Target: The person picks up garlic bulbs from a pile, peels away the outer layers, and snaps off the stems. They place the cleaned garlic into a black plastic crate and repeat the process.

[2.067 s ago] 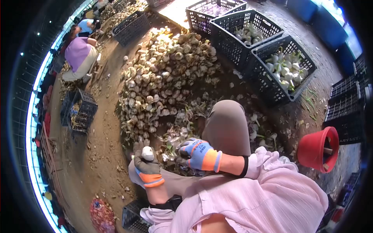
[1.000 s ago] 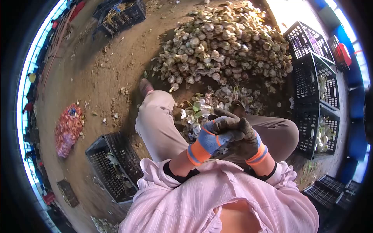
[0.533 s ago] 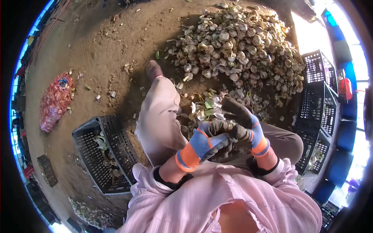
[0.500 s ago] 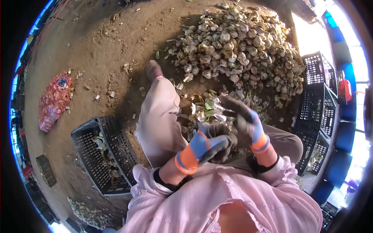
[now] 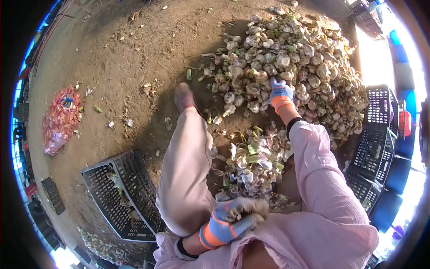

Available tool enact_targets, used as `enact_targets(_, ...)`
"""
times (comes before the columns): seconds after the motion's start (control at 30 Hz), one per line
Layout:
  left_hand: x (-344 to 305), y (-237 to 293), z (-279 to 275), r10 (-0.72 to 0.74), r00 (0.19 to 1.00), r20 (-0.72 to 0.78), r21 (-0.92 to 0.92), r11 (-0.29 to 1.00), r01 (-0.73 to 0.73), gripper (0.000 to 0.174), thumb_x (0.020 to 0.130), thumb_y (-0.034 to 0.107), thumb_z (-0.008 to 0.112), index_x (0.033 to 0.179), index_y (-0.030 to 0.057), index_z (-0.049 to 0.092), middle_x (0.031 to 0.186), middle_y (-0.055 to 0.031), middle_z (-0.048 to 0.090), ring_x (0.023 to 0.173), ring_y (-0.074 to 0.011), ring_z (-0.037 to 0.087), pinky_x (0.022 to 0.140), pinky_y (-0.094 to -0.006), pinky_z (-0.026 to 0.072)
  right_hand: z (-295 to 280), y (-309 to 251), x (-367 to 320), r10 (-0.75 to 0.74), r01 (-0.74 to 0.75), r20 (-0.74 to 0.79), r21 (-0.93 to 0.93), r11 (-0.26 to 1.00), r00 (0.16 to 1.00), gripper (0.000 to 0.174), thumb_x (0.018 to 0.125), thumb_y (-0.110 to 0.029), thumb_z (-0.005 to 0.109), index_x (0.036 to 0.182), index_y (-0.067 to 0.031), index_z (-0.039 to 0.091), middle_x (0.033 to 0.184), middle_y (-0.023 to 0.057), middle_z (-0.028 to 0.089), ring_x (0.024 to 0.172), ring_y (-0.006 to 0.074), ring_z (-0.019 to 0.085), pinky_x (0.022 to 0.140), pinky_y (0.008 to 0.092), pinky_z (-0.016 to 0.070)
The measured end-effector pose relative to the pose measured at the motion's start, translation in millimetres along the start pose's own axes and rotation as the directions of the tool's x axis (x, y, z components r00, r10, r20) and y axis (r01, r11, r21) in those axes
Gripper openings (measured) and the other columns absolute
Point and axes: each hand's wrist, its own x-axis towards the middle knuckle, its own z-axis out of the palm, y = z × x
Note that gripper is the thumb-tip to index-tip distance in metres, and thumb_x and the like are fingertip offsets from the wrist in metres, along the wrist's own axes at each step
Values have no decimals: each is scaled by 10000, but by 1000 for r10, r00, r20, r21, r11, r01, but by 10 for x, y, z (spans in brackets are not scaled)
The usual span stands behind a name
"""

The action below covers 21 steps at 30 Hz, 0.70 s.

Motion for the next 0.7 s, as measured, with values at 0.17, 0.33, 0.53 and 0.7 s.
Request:
enact_targets(0.17,62,-115,29,184,979,85,191,962,-197,168,822,47,595,988,19,602,926,-81,613,787,-136,584,684,-273,474,-167,183,-82,-40,47,-72,98,994,997,330,793,-106,483,1121,-115,516,952,167,617,892,310,606,721,391,495)
enact_targets(0.33,165,-200,191,484,874,-41,560,736,-381,462,733,51,684,1139,-30,480,1058,-169,551,970,-246,538,815,-327,447,-820,519,-1240,-220,352,-325,433,830,920,380,714,-60,529,1093,-74,547,995,132,621,909,281,601,780,347,477)
enact_targets(0.53,270,-348,520,651,675,348,891,-6,-454,939,640,235,777,1358,-36,234,1303,-269,339,1189,-403,375,974,-438,352,-1841,744,-3065,-334,85,-24,982,170,942,245,734,21,612,969,-47,614,830,42,645,742,71,567,696,227,466)
enact_targets(0.7,125,-762,778,636,745,204,510,580,-635,925,631,93,794,1348,14,214,1146,-131,486,1055,-229,502,901,-351,428,-1649,1005,-3833,-165,-131,19,693,-709,986,277,786,-103,636,1052,-54,579,838,74,636,652,117,596,557,242,480)
